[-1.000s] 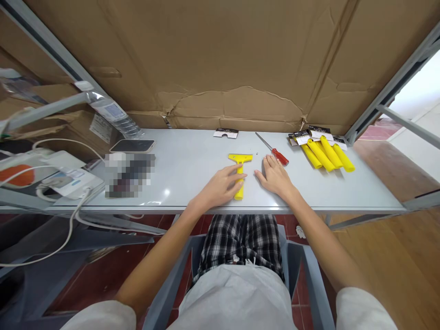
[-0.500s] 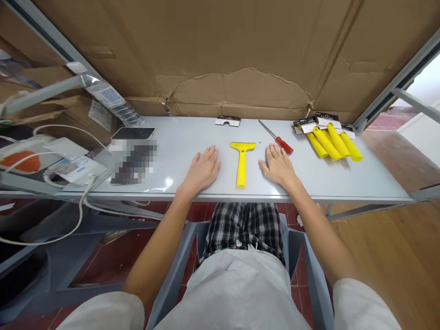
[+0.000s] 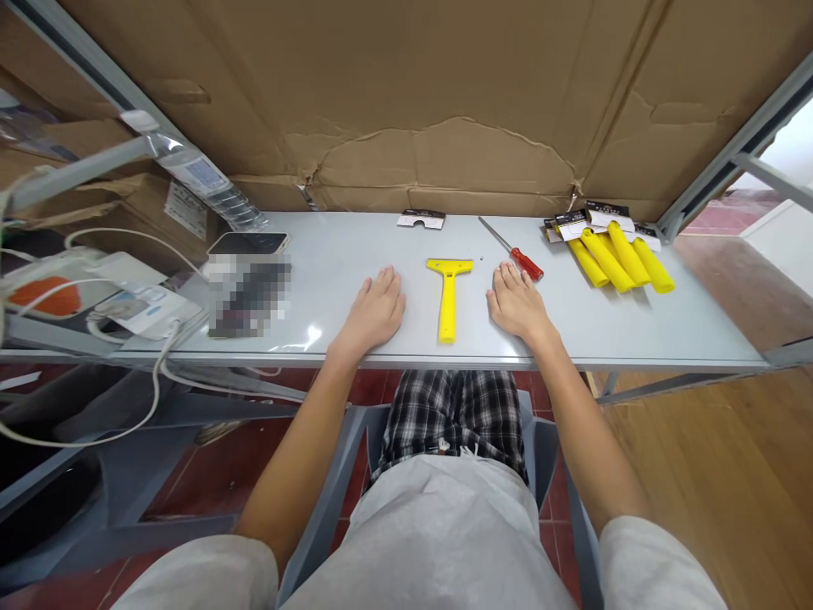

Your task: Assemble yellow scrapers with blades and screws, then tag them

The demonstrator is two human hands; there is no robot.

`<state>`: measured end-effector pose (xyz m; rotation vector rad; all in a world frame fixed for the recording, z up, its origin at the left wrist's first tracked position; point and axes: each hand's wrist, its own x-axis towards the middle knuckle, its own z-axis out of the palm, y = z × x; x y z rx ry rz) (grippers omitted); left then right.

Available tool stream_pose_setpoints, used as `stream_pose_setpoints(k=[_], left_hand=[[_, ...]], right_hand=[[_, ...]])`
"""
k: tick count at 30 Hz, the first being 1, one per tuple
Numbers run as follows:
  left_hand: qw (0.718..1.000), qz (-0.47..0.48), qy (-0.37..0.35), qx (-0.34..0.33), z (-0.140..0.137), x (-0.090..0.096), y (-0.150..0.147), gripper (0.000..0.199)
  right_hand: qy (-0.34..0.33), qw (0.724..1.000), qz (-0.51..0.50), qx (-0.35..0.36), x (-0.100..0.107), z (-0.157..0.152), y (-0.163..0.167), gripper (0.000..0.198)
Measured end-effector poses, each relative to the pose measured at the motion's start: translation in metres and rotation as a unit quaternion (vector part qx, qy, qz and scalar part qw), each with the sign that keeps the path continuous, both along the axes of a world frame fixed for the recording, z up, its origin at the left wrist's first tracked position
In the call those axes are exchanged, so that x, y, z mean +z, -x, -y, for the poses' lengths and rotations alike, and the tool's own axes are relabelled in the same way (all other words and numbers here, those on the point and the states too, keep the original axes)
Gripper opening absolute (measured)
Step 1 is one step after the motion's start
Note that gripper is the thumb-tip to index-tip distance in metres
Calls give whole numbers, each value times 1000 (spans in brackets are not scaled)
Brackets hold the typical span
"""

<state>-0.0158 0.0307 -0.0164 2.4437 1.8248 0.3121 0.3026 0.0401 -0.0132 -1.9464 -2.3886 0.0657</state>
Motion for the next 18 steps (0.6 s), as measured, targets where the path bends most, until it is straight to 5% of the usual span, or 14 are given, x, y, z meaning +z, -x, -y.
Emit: stream_pose_setpoints(k=[18], left_hand=[[1000,-2,6,1,0,1,0,70]], right_hand=[[5,1000,9,1,1,-1,0,81]])
